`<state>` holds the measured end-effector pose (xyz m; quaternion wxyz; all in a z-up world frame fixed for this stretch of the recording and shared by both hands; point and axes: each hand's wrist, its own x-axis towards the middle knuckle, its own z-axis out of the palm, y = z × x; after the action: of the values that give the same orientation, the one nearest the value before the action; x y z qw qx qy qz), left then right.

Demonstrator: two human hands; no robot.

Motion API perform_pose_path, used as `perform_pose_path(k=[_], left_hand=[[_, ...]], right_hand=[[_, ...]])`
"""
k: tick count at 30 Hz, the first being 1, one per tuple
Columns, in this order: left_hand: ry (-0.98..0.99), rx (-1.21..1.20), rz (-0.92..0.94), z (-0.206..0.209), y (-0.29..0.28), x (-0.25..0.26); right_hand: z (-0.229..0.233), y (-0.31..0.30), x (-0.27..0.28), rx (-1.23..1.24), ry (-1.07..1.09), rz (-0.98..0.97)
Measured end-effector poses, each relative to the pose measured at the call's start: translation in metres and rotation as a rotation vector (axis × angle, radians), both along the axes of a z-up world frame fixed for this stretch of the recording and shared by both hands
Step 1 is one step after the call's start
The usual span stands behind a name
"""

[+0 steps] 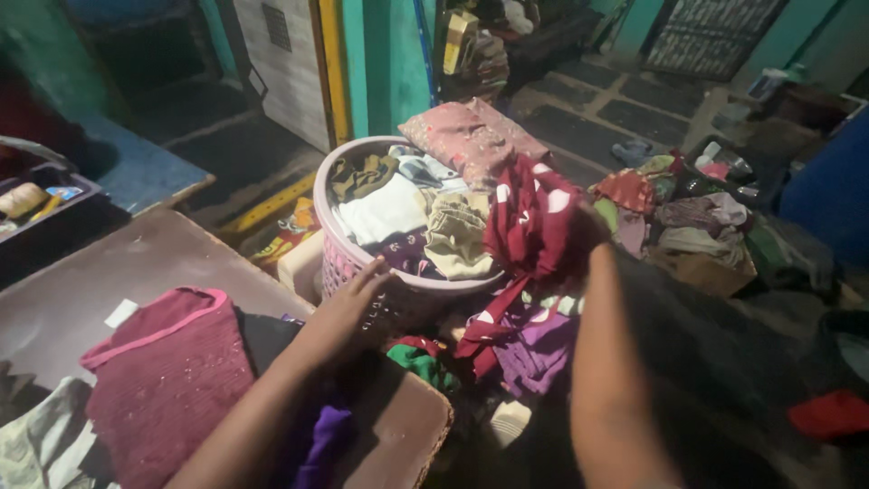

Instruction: The person sorts various garments from a laundry basket onto a table and folds them by hand, including a pair of pants and patterned shirts.

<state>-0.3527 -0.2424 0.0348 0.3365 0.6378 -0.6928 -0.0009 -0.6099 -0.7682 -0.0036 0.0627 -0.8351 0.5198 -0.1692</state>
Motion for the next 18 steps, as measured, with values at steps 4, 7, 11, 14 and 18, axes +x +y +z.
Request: perform_pose_path(k=[4,7,11,14,18], left_hand=[[-0.051,0.188,0.148,0.014,0.0,-0.021],[-0.121,0.182,0.185,0.019,0.002,-0.025],[-0.19,0.192,0.214,0.016,0.004,-0.027],[-0.186,0.192,0.207,0.009,0.002,-0.026],[-0.199,0.298,0.197,0.006,0.001,-0.023]], right_hand=[[0.046,0.009,-0.028,-0.162,-0.153,-0.004],[0.057,0.039,0.002,-0.454,-0.312,0.206],[0.025,0.106,0.074,-0.435,-0.192,0.326],[0.003,0.116,0.089,-0.397,-0.193,0.26],[-0.036,0.041,0.095,-0.42,-0.219,0.288]])
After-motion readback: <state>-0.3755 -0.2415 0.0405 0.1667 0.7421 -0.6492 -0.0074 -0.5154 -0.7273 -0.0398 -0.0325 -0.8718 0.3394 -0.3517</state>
